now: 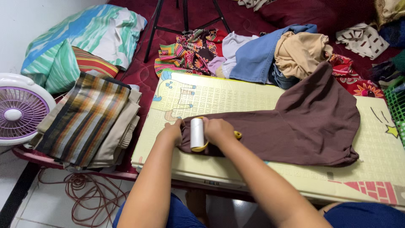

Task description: The person uses a lint roller to remove lint from a beige t-shirt and then a brown pair of pants laid on a table. They roll the sticky roller over the fabric surfaces, flip the garments, and continue rolling until the items are set aside.

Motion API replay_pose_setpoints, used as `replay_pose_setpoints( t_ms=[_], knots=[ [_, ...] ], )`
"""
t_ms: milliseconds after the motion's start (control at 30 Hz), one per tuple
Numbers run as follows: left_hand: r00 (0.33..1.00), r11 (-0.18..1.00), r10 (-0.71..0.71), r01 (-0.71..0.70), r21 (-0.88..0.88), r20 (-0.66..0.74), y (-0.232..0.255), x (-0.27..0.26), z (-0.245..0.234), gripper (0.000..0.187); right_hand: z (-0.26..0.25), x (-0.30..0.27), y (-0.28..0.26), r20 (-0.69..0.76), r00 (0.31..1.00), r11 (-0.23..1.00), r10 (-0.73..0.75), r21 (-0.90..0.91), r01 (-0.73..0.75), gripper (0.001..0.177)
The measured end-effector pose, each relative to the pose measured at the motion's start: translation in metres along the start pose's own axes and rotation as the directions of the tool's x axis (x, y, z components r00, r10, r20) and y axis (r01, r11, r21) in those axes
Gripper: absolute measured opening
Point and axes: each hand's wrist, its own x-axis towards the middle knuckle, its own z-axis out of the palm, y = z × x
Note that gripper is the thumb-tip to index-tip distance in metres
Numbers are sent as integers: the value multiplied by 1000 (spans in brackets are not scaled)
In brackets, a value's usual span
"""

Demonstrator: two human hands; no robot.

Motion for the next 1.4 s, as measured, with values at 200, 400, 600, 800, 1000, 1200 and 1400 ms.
replay_pose_setpoints(
  t_ms=[200, 400, 600, 800, 1000, 1200, 1400],
  knots=[
    [995, 998, -46, 50, 49, -87, 4, -17, 4, 62, -35, -8, 84, -53, 998, 997, 23, -76, -27, 64],
    [993, 994, -56, 65, 88, -101, 9, -19, 5, 63, -80, -24, 205, -86, 982, 966, 171, -183, -184, 66],
    [992, 993, -61, 71, 90, -114, 10, -19, 5, 62, -127, -50, 321, -147, 921, 891, 361, -239, -387, 70],
    [990, 993, -60, 72, 92, -126, 11, -21, 5, 62, -132, -58, 393, -196, 857, 827, 476, -232, -512, 70],
    [991, 995, -42, 53, 82, -124, 10, -21, 3, 63, -132, -38, 454, -128, 857, 857, 499, -71, -510, 74],
    [986, 995, -38, 53, 86, -163, 10, -13, 8, 71, -179, -31, 397, -539, 558, 691, 631, 63, -720, 70],
    [993, 994, -39, 51, 100, -111, 11, -14, 3, 63, -159, -7, 272, -607, 736, 917, 300, -29, -398, 68]
  ],
)
